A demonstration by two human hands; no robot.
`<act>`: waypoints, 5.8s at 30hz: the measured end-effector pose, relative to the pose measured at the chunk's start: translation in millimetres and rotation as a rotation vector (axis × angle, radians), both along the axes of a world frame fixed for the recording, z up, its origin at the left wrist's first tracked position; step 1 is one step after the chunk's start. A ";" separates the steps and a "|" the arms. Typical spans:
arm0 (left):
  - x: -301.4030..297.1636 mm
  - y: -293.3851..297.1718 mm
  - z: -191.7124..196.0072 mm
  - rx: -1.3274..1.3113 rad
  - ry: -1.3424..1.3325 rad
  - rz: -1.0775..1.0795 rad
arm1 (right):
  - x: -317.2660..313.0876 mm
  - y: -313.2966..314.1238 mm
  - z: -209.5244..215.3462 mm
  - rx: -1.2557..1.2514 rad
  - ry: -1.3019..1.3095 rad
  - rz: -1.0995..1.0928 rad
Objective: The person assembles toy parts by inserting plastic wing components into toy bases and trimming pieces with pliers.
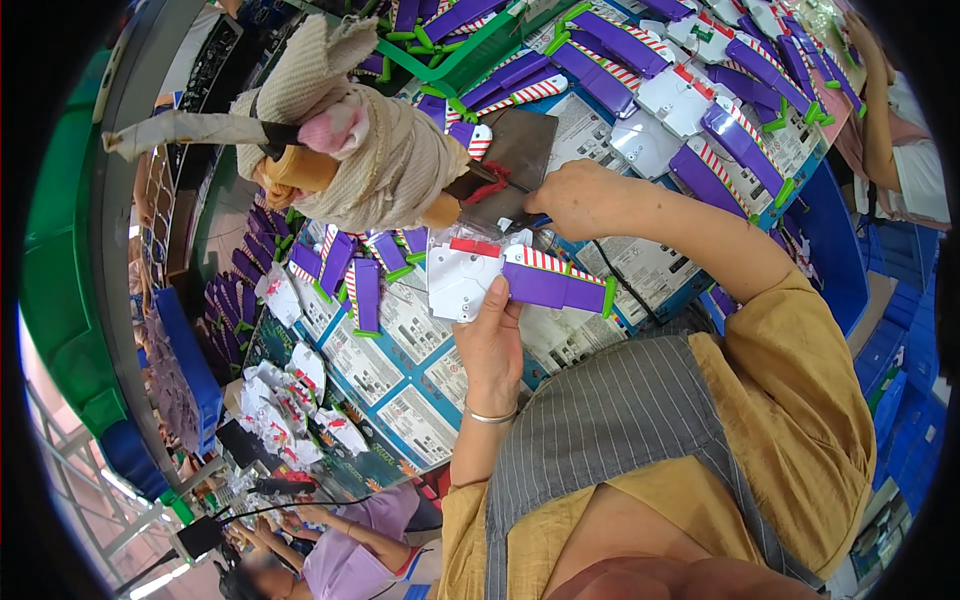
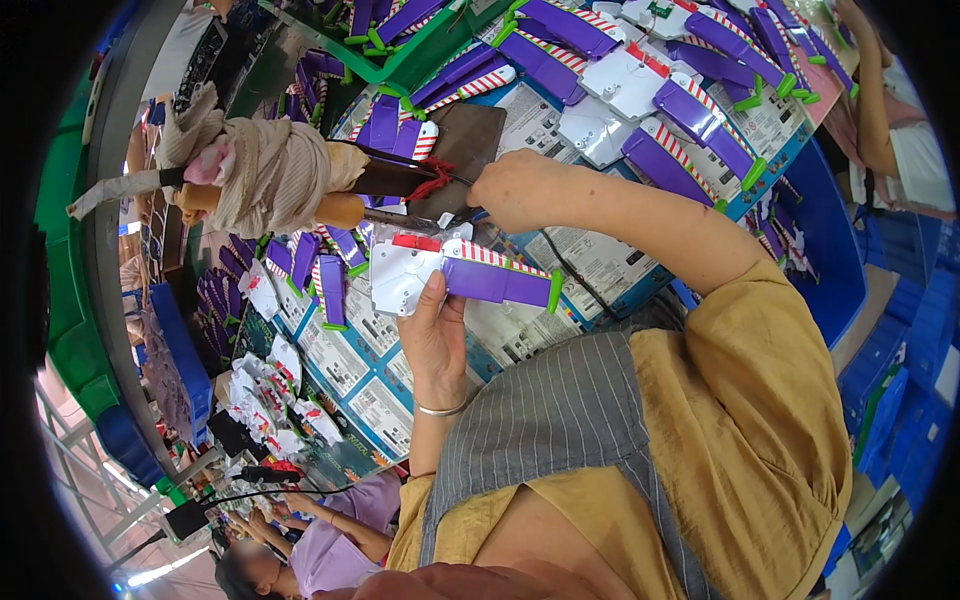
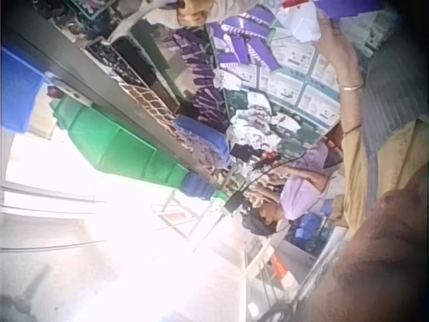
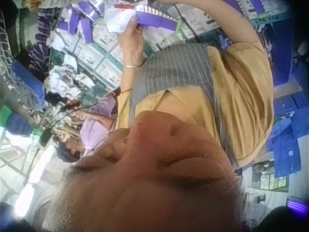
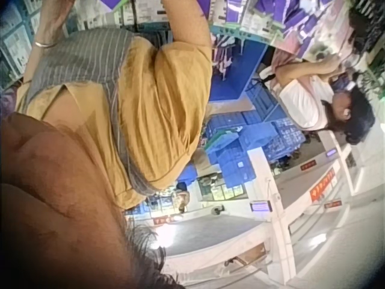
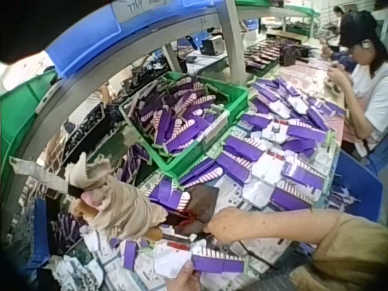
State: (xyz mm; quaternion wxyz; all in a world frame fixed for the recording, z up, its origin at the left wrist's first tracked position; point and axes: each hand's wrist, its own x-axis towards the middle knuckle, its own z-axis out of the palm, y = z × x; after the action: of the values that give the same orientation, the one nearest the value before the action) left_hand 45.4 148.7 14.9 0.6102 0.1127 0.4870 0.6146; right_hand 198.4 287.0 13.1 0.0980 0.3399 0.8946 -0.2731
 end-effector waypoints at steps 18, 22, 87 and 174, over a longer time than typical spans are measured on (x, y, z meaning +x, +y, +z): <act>6.9 0.5 1.2 0.000 -0.007 0.041 | 0.3 -0.1 -0.6 0.008 0.004 -0.016; 7.8 0.2 -2.1 -0.002 -0.005 0.048 | 0.4 0.5 -2.9 0.025 0.013 -0.026; -70.9 -90.4 -24.9 0.071 0.843 -0.391 | -9.8 -58.6 14.7 -0.316 -0.014 0.304; -0.5 2.7 -7.1 -0.071 -0.216 -0.004 | 13.4 6.4 -3.4 -0.065 0.022 0.063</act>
State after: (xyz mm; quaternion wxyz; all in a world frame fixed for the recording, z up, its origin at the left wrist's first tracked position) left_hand 44.9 151.4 7.8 0.6639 0.0250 0.4396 0.6045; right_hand 211.8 293.4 9.7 0.1078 0.3052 0.8965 -0.3024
